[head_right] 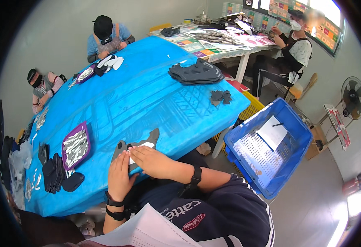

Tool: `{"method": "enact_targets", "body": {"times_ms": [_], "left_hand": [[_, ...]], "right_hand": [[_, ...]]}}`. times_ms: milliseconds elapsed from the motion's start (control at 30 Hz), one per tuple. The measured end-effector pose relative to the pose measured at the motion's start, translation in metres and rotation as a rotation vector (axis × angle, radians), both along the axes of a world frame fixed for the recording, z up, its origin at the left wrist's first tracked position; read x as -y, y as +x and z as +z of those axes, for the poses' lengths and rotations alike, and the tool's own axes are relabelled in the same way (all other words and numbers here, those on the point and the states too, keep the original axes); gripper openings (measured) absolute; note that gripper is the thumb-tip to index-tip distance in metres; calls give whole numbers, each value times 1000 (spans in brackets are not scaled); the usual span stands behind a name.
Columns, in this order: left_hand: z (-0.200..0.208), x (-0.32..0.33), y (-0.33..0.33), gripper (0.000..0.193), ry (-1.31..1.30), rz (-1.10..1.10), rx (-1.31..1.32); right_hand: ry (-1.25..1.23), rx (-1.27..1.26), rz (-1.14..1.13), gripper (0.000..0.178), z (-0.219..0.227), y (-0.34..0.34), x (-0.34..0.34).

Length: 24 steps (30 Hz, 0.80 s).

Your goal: The person attaches white strips to black shoe components, stacks the components, places a stack into a blue bin, and aligns several shoe components on a table.

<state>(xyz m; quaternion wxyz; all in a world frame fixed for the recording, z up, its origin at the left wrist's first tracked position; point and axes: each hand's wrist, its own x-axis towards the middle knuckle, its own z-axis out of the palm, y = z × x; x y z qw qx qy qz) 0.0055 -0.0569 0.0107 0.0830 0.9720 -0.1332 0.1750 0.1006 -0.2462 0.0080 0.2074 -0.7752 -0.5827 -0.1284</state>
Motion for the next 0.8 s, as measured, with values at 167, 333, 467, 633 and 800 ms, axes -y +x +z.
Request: {"method": "enact_targets", "body": {"times_ms": [167, 333, 467, 633, 800], "left_hand": [[-11, -1, 3, 78, 35, -7, 143], [-6, 1, 3, 86, 102, 62, 13], [-2, 3, 2, 86, 89, 77, 7], [-2, 4, 4, 87, 44, 89, -4], [1, 2, 4, 87, 67, 75, -7]], "right_hand": [[228, -166, 339, 87, 34, -27, 19], [1003, 81, 215, 28, 80, -48, 43], [1330, 269, 421, 32, 97, -60, 48], [1145, 367, -101, 33, 112, -58, 48], [393, -32, 581, 42, 125, -48, 31]]}}
